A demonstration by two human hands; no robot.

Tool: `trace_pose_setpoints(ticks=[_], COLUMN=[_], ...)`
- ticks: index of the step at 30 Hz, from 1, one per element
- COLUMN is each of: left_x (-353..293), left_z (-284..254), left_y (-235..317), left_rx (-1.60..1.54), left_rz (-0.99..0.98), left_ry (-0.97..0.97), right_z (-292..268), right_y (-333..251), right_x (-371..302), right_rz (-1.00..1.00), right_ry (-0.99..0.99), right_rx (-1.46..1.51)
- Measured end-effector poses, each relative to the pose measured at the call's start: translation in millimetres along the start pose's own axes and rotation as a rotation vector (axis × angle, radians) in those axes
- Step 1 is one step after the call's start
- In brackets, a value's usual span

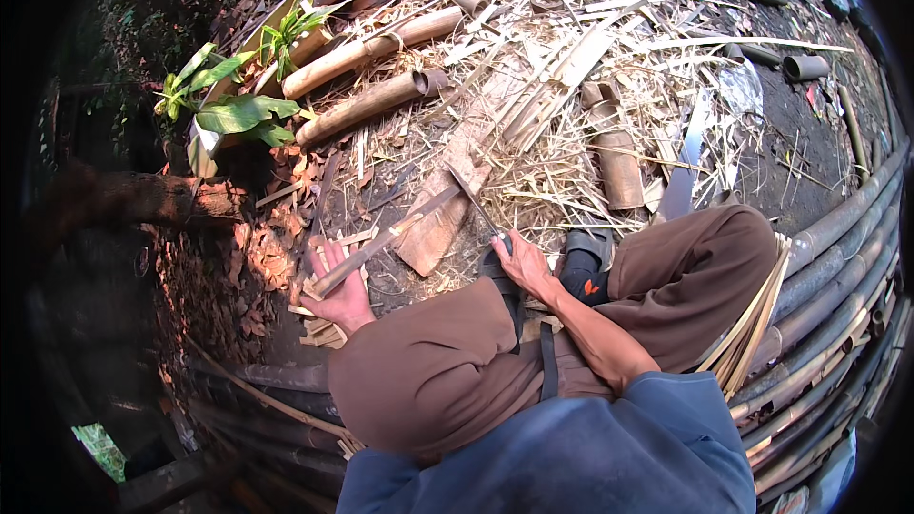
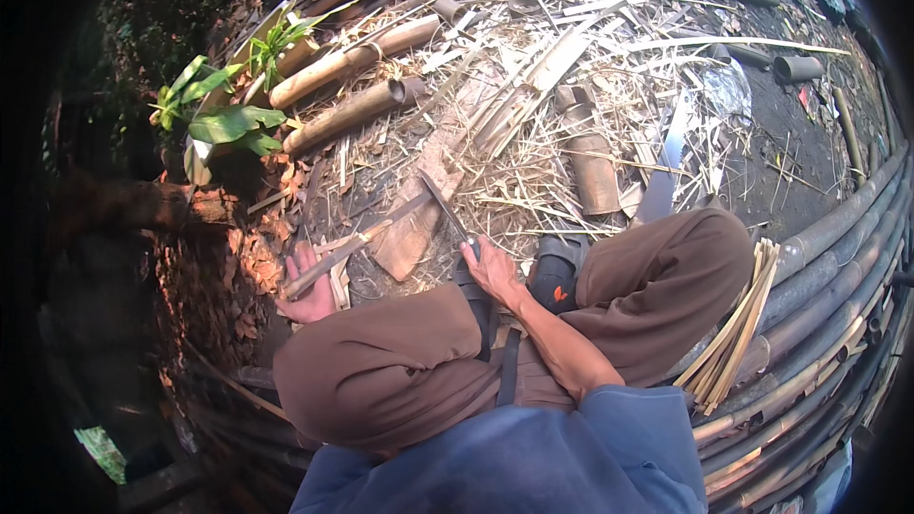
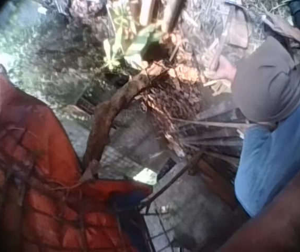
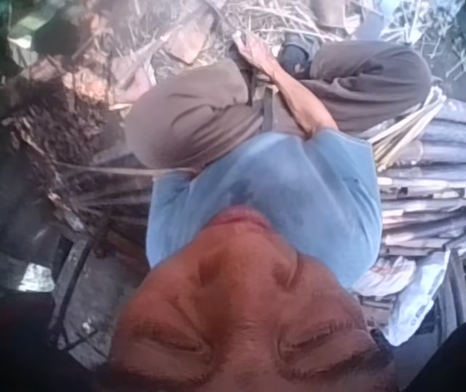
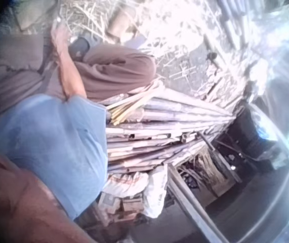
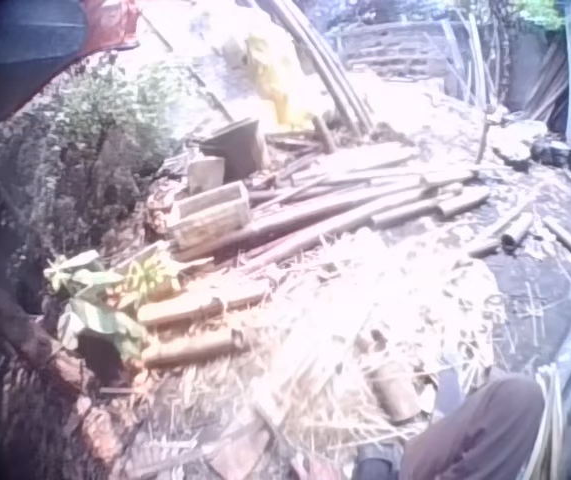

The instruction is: The person sits on the ground and uses a machete to split bamboo strips into thinner pieces. They repeatedly pick up bamboo strips, position them on a wooden block, and strike them with the machete to create smaller slivers.

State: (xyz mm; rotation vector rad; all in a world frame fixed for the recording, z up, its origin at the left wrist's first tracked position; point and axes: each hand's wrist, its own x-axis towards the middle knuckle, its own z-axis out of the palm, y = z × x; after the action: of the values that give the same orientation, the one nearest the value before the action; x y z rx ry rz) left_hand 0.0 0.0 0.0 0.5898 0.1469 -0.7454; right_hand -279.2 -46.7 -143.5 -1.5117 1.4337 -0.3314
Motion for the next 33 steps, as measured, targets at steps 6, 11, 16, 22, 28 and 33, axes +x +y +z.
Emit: trace_pose_setpoints(ticks=[6,11,16,22,28,33], left_x=[12,12,24,19,21,22], left_z=[42,73,74,90,94,86], left_y=[-36,-61,-55,-77,-70,-71], left_rx=[0.564,0.656,0.716,0.760,0.787,0.828], left_rz=[0.657,0.609,0.666,0.659,0.673,0.693], left_ry=[-0.038,-0.011,-0.049,-0.024,0.037,0.110], right_z=[-7,15,-21,-3,-18,-9], right_y=[-61,-21,-52,13,-52,-27], right_x=[-27,-8,-9,12,-14,-6], right_rz=[-0.132,-0.158,-0.094,0.042,-0.187,-0.019], right_ry=[-0.173,0.056,-0.095,-0.001,-0.036,-0.071], right_rx=[0.075,0.149,0.145,0.114,0.211,0.174])
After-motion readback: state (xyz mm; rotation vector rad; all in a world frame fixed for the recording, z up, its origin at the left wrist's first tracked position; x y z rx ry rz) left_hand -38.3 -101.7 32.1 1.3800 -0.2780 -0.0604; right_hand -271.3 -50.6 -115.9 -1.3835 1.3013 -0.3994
